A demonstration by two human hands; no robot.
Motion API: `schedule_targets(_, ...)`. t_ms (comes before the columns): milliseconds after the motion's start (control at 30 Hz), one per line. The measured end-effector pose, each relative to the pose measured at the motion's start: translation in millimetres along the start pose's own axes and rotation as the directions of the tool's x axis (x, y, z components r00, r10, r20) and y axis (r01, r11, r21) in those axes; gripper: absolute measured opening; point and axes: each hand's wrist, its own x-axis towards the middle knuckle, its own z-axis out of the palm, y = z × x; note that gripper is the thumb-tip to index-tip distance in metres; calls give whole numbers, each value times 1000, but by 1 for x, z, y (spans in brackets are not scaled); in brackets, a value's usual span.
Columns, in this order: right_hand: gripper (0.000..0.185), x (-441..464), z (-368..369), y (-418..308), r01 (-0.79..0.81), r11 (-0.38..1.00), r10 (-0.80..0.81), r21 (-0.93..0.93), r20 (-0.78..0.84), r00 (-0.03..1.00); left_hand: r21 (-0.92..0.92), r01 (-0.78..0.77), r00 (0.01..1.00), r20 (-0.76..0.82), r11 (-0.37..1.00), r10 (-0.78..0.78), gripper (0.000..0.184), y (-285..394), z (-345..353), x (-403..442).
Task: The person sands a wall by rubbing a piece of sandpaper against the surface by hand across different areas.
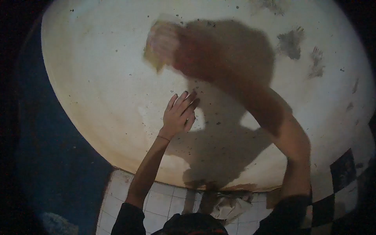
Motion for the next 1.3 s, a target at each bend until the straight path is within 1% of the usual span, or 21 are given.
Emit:
schedule_targets(67,34,-8,5,-16,451,871,-476,193,109,873,-60,25,999,42,998,-22,44,0,-3,2)
schedule_targets(133,36,-4,-7,7,465,853,-495,236,85,865,-26,9,999,33,1000,-8,44,0,-2,2)
schedule_targets(200,32,10,-26,39,334,939,-288,-79,345,893,5,7,1000,13,1000,-7,44,-1,0,4)
schedule_targets(233,32,26,-36,42,338,938,-294,-73,345,892,-16,12,1000,25,1000,-12,43,0,0,3)
schedule_targets(267,32,43,-47,42,33,975,69,-219,442,894,-39,18,999,40,999,-16,42,1,-1,1)
schedule_targets(333,32,32,-32,40,-244,890,419,-385,482,769,-20,13,1000,25,1000,-13,43,1,0,2)
schedule_targets(367,40,0,2,41,-103,989,143,-109,481,865,4,-6,1000,8,1000,6,44,0,0,3)
schedule_targets(433,50,-7,6,33,70,984,-130,162,393,911,11,-2,1000,7,1000,1,44,2,-1,2)
schedule_targets(467,51,-12,7,29,175,967,-233,183,371,899,20,5,1000,2,1000,-5,44,1,-1,3)
schedule_targets(533,51,-14,-19,29,294,954,-291,55,395,871,-3,1,1000,5,1000,-1,44,1,-1,2)
schedule_targets(633,52,-14,-40,24,254,967,-218,-32,416,883,-17,5,1000,9,1000,-5,45,2,-1,3)
schedule_targets(700,53,-10,-26,-3,340,937,-341,75,398,852,-4,2,1000,15,1000,-2,45,2,-1,4)
schedule_targets(767,53,0,-13,-17,467,862,-505,200,422,753,-36,1,1000,22,999,0,46,1,-2,4)
schedule_targets(800,54,4,-15,-8,463,866,-496,189,443,747,-35,-8,1000,23,999,9,46,0,-3,4)
schedule_targets(867,57,-7,-35,29,330,944,-294,-14,422,858,-52,23,997,74,998,-19,45,1,-8,5)
schedule_targets(900,57,-22,-37,37,331,943,-293,-16,425,856,-55,22,997,71,998,-18,45,0,-8,6)
schedule_targets(1100,57,-176,-70,31,-99,995,76,30,441,895,-49,26,997,77,998,-22,46,1,-2,3)
schedule_targets(1133,57,-190,-91,24,-112,994,100,-1,462,881,-85,6,997,76,996,1,46,2,2,2)
schedule_targets(1200,51,-207,-126,11,-60,971,-100,231,622,777,-71,27,999,-16,997,-28,47,0,6,-1)
schedule_targets(1267,52,-223,-157,53,-286,952,307,-112,374,875,-86,14,1000,7,996,-13,48,1,5,0)
schedule_targets(1300,59,-226,-170,64,-630,773,632,-75,183,753,-70,22,999,33,997,-19,49,0,5,0)
